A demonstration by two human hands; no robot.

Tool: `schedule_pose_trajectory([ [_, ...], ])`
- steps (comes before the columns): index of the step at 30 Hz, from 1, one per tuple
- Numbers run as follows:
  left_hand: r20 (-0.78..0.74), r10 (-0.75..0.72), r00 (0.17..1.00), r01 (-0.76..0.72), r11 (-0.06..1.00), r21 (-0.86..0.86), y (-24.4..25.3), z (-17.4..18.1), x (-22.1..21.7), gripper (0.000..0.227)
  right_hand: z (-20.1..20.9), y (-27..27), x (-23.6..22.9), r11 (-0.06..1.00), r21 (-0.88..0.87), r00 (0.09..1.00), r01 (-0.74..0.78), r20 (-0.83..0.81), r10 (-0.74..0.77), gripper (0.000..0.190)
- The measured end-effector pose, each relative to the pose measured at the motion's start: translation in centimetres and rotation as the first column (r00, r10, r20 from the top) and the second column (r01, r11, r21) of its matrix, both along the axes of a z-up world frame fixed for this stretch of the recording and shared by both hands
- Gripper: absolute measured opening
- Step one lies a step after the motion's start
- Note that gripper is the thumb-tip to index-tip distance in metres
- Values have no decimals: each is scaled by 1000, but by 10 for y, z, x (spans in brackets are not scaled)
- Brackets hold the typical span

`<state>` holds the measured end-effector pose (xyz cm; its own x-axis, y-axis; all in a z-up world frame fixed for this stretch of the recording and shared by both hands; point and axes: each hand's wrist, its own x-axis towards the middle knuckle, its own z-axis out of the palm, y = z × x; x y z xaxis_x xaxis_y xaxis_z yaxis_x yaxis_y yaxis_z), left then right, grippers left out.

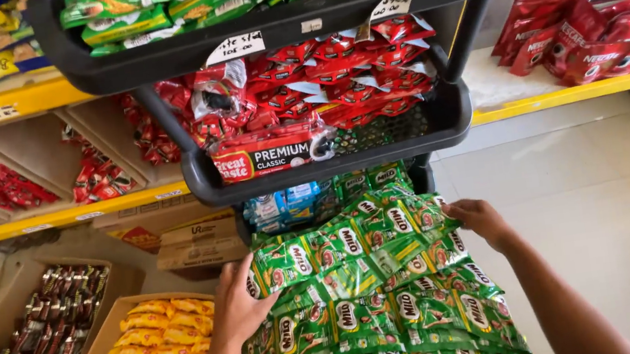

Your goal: The person organizes and stocks strips of chocolate malt powder sachets onto grocery store shelves.

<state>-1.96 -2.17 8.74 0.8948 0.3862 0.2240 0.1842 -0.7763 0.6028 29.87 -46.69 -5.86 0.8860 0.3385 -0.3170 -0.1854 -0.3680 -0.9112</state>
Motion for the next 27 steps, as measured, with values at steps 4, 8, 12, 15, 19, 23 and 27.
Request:
schedule_pose_trajectory([
  [4, -340, 57, 939, -48, 998, 35, 0, 14, -3, 94, 20, 5, 25, 942, 317, 991, -115, 101, 87, 41],
  [8, -369, -8, 929, 9, 1000, 1, 3, -3, -10, 95, 168, 49, -9, 978, 112, 964, -178, 217, 151, 28],
  [12, -270, -39, 962, 18, 997, -78, -14, 20, -12, 96, 287, 89, -53, 940, 93, 869, -329, 420, 263, 26],
  [15, -11, 7, 1000, -8, 996, -87, -14, 16, -11, 94, 358, 123, -104, 907, 43, 743, -419, 591, 315, 24],
  [19, 93, 66, 994, -68, 997, 23, -1, 2, -22, 79, 429, 170, -157, 895, -86, 594, -438, 719, 360, 24],
  [23, 162, 285, 945, -63, 642, -764, 59, -66, -35, 42, 463, 213, -167, 894, -225, 432, -388, 812, 392, 26],
  [27, 583, 308, 752, 172, 762, -624, 111, -94, -60, 35, 478, 253, -146, 856, -96, 357, -508, 881, 311, 25],
])
